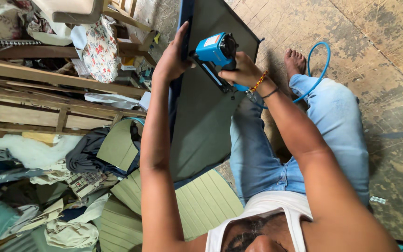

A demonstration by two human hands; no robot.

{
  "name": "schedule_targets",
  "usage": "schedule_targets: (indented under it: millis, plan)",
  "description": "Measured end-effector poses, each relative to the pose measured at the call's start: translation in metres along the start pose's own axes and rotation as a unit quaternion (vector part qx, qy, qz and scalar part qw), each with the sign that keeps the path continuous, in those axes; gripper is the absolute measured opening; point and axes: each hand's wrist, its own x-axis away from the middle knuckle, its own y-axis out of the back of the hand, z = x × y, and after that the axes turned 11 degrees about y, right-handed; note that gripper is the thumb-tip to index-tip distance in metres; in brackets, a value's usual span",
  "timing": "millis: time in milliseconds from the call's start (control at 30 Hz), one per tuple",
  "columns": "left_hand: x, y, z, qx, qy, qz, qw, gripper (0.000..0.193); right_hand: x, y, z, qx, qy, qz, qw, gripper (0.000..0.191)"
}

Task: The person sits on the floor and wraps a blue fabric cover around a rectangular foam mattress. They fold the fabric edges over the foam and use a pneumatic staple gun to secure the cover along the sides, working systematically around the perimeter.

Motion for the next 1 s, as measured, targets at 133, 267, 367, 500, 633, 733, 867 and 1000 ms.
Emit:
schedule_targets:
  millis: [133,267,367,500,633,733,867,1000]
  plan:
    - [0.0,-0.005,0.003,-0.012,0.005,-0.002,1.0,0.119,-0.003,-0.006,0.004,0.004,0.005,0.003,1.0,0.008]
    - [0.0,-0.006,0.004,-0.019,0.017,-0.008,1.0,0.121,-0.003,-0.009,0.008,0.019,-0.004,0.018,1.0,0.01]
    - [0.001,-0.006,0.004,-0.022,0.002,-0.016,1.0,0.121,-0.001,-0.011,0.007,0.028,-0.013,0.019,0.999,0.011]
    - [0.003,-0.003,0.004,-0.018,0.0,-0.011,1.0,0.124,-0.004,-0.005,0.0,0.042,-0.03,0.014,0.999,0.014]
    - [0.012,-0.005,-0.002,0.018,0.002,-0.019,1.0,0.125,-0.007,0.004,-0.003,0.216,0.016,-0.093,0.972,0.045]
    - [0.02,-0.011,-0.015,0.03,-0.009,-0.039,0.999,0.113,0.0,0.008,0.003,0.303,0.096,-0.183,0.93,0.073]
    - [0.029,-0.018,-0.04,0.018,0.049,-0.018,0.998,0.088,0.02,0.008,0.02,0.327,0.17,-0.192,0.91,0.063]
    - [0.034,-0.017,-0.074,-0.009,0.035,-0.035,0.999,0.072,0.035,0.0,0.04,0.232,0.056,-0.178,0.955,0.018]
